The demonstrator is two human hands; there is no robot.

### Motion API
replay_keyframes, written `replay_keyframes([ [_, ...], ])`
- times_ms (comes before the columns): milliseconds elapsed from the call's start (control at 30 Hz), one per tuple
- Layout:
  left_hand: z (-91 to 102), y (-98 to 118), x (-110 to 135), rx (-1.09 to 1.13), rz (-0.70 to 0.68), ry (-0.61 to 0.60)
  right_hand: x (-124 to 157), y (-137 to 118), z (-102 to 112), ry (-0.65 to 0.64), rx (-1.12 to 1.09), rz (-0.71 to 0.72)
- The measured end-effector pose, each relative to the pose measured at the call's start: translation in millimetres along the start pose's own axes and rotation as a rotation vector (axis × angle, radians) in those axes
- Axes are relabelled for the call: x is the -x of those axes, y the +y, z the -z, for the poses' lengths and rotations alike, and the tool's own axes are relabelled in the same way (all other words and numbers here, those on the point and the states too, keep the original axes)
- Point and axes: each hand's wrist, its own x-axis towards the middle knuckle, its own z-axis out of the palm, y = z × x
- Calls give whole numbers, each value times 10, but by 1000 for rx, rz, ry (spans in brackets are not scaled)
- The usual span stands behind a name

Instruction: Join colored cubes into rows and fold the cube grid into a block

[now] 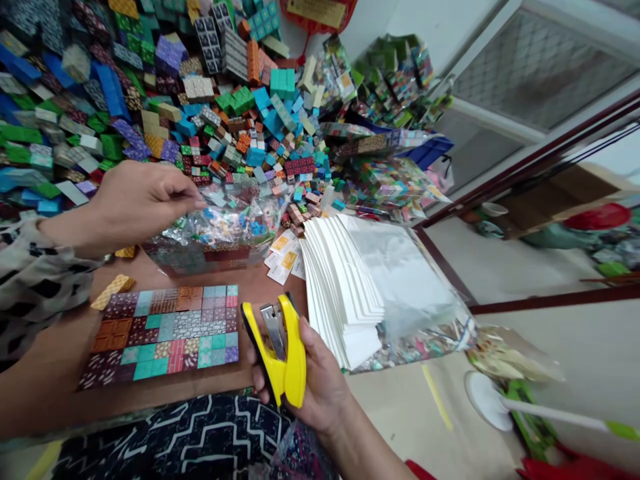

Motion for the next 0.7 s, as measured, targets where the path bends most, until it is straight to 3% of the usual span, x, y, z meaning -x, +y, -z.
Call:
replay_keyframes([
  [133,-7,4,-13,-1,28,13,-12,16,0,64,-2,-25],
  [367,55,90,-7,12,91,-31,-29,13,-15,64,0,-34],
  [533,66,74,-4,11,88,-38,-52,59,14,-89,-84,-7],
  [700,69,83,1,0,151,-53,-24,129,196,-254,-51,-3],
])
